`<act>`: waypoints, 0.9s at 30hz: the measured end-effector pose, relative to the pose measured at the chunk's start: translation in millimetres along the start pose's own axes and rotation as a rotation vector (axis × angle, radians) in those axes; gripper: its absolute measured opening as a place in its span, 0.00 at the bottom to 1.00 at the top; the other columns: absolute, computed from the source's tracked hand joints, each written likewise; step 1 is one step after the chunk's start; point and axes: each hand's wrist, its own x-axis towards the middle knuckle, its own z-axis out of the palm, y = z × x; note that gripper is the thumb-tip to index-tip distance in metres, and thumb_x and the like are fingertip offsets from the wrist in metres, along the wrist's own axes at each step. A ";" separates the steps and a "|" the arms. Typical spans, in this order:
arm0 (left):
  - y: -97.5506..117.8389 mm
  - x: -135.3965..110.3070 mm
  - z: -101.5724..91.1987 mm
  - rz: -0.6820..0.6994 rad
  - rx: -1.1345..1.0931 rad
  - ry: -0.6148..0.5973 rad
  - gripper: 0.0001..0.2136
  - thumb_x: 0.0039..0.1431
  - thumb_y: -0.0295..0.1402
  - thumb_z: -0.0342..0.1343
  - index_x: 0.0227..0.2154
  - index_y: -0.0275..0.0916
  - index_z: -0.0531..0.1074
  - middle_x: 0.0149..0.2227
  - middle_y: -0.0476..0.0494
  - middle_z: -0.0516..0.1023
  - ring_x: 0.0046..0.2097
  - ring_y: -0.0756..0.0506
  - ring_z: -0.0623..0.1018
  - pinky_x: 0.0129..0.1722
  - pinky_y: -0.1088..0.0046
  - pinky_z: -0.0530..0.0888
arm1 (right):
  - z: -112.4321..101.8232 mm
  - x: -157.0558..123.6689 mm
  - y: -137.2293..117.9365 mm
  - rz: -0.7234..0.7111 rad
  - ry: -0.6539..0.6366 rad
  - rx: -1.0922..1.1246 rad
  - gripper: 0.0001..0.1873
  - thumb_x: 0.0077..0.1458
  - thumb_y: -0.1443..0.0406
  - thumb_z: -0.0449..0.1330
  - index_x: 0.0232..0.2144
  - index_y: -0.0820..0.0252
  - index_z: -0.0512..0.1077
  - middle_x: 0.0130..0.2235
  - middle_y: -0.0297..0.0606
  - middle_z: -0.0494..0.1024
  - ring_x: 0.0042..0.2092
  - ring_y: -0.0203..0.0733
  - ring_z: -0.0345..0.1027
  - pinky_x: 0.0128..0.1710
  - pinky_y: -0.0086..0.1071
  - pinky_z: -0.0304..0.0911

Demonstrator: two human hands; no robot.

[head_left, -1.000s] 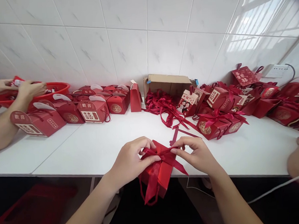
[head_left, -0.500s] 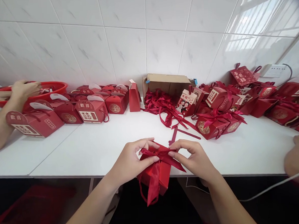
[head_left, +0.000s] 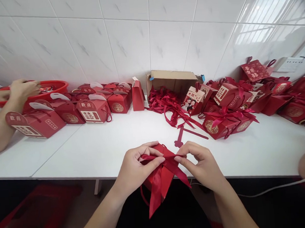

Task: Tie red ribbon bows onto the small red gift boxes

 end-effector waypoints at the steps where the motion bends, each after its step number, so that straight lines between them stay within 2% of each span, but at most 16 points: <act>1: 0.1 0.1 -0.4 -0.011 0.001 0.002 0.09 0.50 0.35 0.62 0.18 0.41 0.70 0.33 0.45 0.81 0.55 0.42 0.72 0.50 0.68 0.72 | 0.7 -0.6 1.2 0.006 0.012 0.008 0.08 0.55 0.64 0.60 0.25 0.58 0.70 0.28 0.33 0.68 0.31 0.36 0.63 0.33 0.31 0.59; 4: 0.5 -0.6 -1.8 -0.046 0.015 -0.007 0.09 0.48 0.35 0.62 0.19 0.40 0.72 0.33 0.43 0.81 0.54 0.41 0.72 0.49 0.68 0.73 | 2.5 -2.2 5.9 0.027 0.053 0.014 0.07 0.54 0.64 0.60 0.25 0.58 0.70 0.28 0.32 0.63 0.31 0.35 0.60 0.32 0.30 0.58; 9: 0.2 -2.5 -2.9 -0.062 0.012 0.001 0.07 0.48 0.36 0.63 0.21 0.40 0.75 0.37 0.41 0.81 0.54 0.41 0.73 0.48 0.69 0.74 | 0.3 -1.8 10.4 0.032 0.071 -0.018 0.07 0.54 0.64 0.61 0.25 0.57 0.70 0.28 0.31 0.61 0.30 0.35 0.58 0.32 0.30 0.57; 14: -2.8 -3.8 -2.0 -0.053 -0.017 0.005 0.07 0.48 0.34 0.63 0.20 0.40 0.74 0.34 0.42 0.81 0.54 0.41 0.73 0.45 0.69 0.76 | -5.8 0.9 10.4 0.021 0.102 -0.067 0.07 0.54 0.64 0.61 0.24 0.57 0.71 0.27 0.31 0.61 0.30 0.35 0.58 0.31 0.30 0.57; 18: -8.2 -3.8 -3.1 -0.033 -0.036 -0.019 0.07 0.49 0.34 0.63 0.21 0.40 0.73 0.34 0.42 0.81 0.54 0.41 0.73 0.49 0.67 0.74 | 9.0 -6.0 15.3 0.026 0.114 -0.050 0.07 0.55 0.63 0.60 0.26 0.56 0.70 0.28 0.32 0.63 0.31 0.35 0.60 0.32 0.32 0.60; 21: -12.9 -4.9 -2.3 0.024 -0.008 0.007 0.04 0.51 0.33 0.62 0.26 0.41 0.73 0.38 0.42 0.80 0.54 0.41 0.73 0.52 0.64 0.71 | 12.2 -5.3 17.5 0.039 0.127 0.010 0.05 0.56 0.60 0.58 0.34 0.54 0.71 0.32 0.34 0.69 0.36 0.39 0.66 0.37 0.37 0.65; 22: -14.6 -6.0 -0.7 0.060 -0.016 0.038 0.03 0.51 0.32 0.62 0.29 0.41 0.73 0.39 0.43 0.80 0.55 0.41 0.72 0.53 0.63 0.70 | 3.3 -0.1 16.8 0.041 0.166 0.021 0.09 0.56 0.58 0.58 0.38 0.52 0.70 0.35 0.35 0.72 0.39 0.41 0.67 0.38 0.39 0.66; 24: -18.2 -9.5 5.2 0.126 -0.077 0.113 0.10 0.52 0.31 0.61 0.39 0.43 0.70 0.43 0.43 0.79 0.55 0.42 0.72 0.55 0.62 0.68 | -34.2 17.9 12.8 0.031 0.294 0.017 0.19 0.53 0.52 0.58 0.47 0.47 0.66 0.44 0.36 0.73 0.47 0.45 0.67 0.40 0.44 0.66; 26: -22.5 -14.2 13.9 0.148 -0.183 0.212 0.19 0.55 0.32 0.59 0.50 0.45 0.63 0.47 0.42 0.77 0.55 0.42 0.72 0.56 0.61 0.67 | -86.3 37.6 6.9 0.009 0.401 0.010 0.21 0.58 0.50 0.49 0.54 0.36 0.58 0.55 0.31 0.66 0.59 0.45 0.57 0.47 0.47 0.62; 27: -25.0 -16.6 18.8 0.142 -0.250 0.263 0.23 0.56 0.33 0.57 0.54 0.46 0.59 0.50 0.41 0.76 0.55 0.42 0.72 0.56 0.62 0.67 | -109.1 43.4 4.3 -0.001 0.471 0.005 0.20 0.59 0.49 0.47 0.54 0.32 0.57 0.57 0.27 0.64 0.62 0.44 0.52 0.50 0.48 0.58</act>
